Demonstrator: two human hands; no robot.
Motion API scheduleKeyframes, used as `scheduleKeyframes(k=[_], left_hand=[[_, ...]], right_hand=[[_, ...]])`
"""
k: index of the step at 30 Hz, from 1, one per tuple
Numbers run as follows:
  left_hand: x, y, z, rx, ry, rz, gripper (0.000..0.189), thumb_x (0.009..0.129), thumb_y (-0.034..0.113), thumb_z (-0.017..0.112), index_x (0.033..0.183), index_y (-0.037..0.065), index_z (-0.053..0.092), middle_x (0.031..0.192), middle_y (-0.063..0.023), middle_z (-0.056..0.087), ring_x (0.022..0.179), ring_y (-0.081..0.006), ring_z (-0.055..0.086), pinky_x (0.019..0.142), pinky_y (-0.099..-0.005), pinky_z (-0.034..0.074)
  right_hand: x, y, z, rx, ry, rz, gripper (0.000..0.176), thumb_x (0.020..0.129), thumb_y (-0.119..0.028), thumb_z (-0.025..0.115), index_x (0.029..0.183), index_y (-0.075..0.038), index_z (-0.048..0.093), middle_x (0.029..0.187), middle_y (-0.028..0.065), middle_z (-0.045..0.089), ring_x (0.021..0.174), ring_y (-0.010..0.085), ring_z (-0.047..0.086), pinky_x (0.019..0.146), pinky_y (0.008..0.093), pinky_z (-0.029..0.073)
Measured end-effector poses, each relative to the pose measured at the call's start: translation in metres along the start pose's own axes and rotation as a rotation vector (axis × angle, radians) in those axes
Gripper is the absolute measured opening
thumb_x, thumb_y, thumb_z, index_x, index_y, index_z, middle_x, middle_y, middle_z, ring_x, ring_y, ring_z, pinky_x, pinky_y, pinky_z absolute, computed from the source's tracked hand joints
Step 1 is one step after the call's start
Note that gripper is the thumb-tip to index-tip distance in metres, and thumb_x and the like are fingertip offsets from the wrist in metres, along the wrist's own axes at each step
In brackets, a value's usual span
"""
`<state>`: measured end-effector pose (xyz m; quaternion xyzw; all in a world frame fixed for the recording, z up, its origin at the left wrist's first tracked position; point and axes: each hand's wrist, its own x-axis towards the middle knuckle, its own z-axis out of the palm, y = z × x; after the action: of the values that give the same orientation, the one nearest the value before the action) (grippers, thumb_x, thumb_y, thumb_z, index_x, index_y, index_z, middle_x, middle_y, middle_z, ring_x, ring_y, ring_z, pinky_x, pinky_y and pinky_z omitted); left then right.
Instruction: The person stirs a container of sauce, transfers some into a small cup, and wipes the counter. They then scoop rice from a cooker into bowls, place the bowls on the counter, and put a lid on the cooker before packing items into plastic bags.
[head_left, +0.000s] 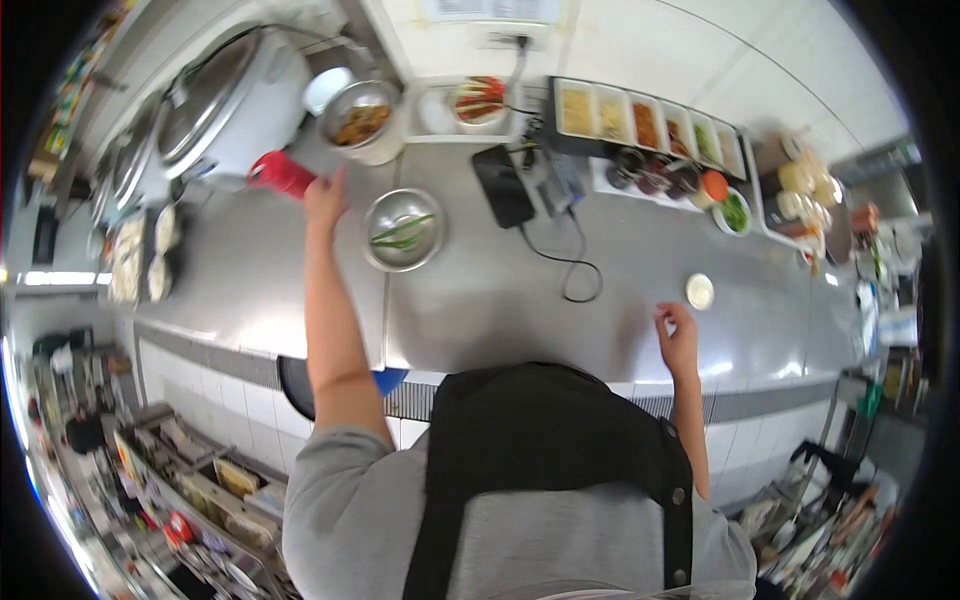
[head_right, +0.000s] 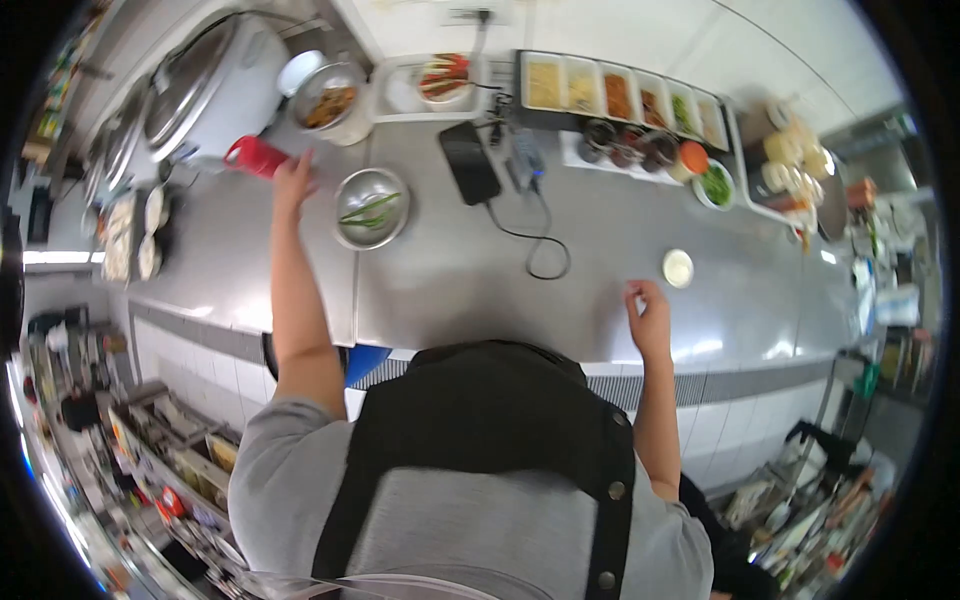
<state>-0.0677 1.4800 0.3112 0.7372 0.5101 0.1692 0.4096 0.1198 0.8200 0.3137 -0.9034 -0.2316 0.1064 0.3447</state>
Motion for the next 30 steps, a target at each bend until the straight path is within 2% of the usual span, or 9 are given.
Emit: scheduleKeyframes(k=[2,4,6,8,11,19,25,26,30], left_hand=[[-0.01,-0.072,-0.006,0.286,-0.196,0.106,0.047,0.091,0.048,0.072,0.104,0.003,0.07,0.085,-0.0049,0.061,0.077,-0.0164,0.062,0.059,-0.0332,0.052],[-0.086,-0.064,-0.004,0.141,-0.223,-0.175,0.077,0.086,0.046,0.078,0.139,-0.003,0.053,0.11,-0.0158,0.068,0.093,-0.0249,0.068,0.073,-0.0371,0.058],[-0.128,-0.059,0.003,-0.237,-0.284,-0.365,0.082,0.088,0.029,0.08,0.148,-0.006,0.036,0.11,-0.0192,0.066,0.086,-0.0268,0.071,0.074,-0.0353,0.061],[-0.151,-0.055,0.021,-0.489,-0.266,-0.381,0.069,0.092,0.016,0.073,0.147,-0.005,0.036,0.11,-0.0179,0.066,0.089,-0.028,0.071,0.074,-0.0348,0.062],[-0.159,-0.066,0.044,-0.811,-0.198,-0.322,0.047,0.094,0.002,0.064,0.138,-0.004,0.048,0.115,-0.0157,0.066,0.09,-0.0256,0.072,0.075,-0.0321,0.063],[-0.111,-0.029,-0.013,-0.847,-0.006,-0.169,0.031,0.099,0.015,0.062,0.126,-0.001,0.06,0.114,-0.01,0.067,0.104,-0.0192,0.067,0.089,-0.0353,0.058],[-0.016,0.064,-0.043,-0.682,-0.004,0.235,0.031,0.093,0.003,0.059,0.114,-0.019,0.055,0.105,-0.0201,0.063,0.095,-0.0272,0.067,0.087,-0.0398,0.065],[-0.027,0.105,-0.036,-0.92,0.025,0.085,0.025,0.091,-0.002,0.055,0.108,-0.021,0.054,0.101,-0.0199,0.062,0.092,-0.0282,0.066,0.088,-0.0411,0.067],[0.034,0.096,0.007,-0.941,0.103,-0.029,0.019,0.087,-0.004,0.057,0.096,-0.019,0.051,0.1,-0.0201,0.058,0.09,-0.0311,0.064,0.081,-0.0486,0.069]], right_hand=[[0.01,0.021,-0.02,-0.05,0.23,0.067,0.03,0.089,-0.009,0.073,0.117,-0.002,0.066,0.105,0.0149,0.068,0.094,0.0316,0.066,0.086,0.0385,0.053],[0.021,0.041,-0.034,-0.032,0.381,0.162,0.049,0.086,-0.01,0.077,0.131,-0.004,0.059,0.125,0.0162,0.063,0.11,0.0345,0.061,0.095,0.0418,0.051],[0.034,0.074,-0.04,-0.24,0.456,0.044,0.079,0.078,-0.014,0.086,0.146,-0.005,0.046,0.139,0.0189,0.054,0.125,0.0386,0.053,0.105,0.0466,0.046],[0.044,0.081,-0.04,-0.296,0.398,0.061,0.106,0.066,-0.02,0.095,0.153,-0.003,0.036,0.141,0.0227,0.051,0.131,0.0413,0.048,0.109,0.0496,0.043],[0.054,0.088,-0.026,-0.16,0.321,0.187,0.116,0.059,-0.024,0.098,0.153,-0.001,0.034,0.139,0.0236,0.052,0.133,0.04,0.046,0.111,0.0487,0.042],[0.05,0.116,-0.001,-0.017,0.445,0.245,0.11,0.059,-0.022,0.096,0.151,-0.003,0.038,0.131,0.0213,0.057,0.121,0.038,0.057,0.105,0.046,0.047],[0.052,0.117,0.001,-0.042,0.457,0.275,0.105,0.062,-0.017,0.094,0.15,-0.002,0.04,0.128,0.0209,0.058,0.119,0.0369,0.058,0.105,0.0442,0.047],[0.051,0.113,0.001,-0.043,0.462,0.276,0.103,0.063,-0.015,0.093,0.15,-0.001,0.04,0.128,0.0202,0.058,0.118,0.0364,0.058,0.104,0.0436,0.047],[0.042,0.103,-0.004,-0.017,0.503,0.137,0.101,0.066,-0.014,0.09,0.152,-0.006,0.038,0.127,0.0169,0.059,0.117,0.0334,0.059,0.102,0.0426,0.048]])
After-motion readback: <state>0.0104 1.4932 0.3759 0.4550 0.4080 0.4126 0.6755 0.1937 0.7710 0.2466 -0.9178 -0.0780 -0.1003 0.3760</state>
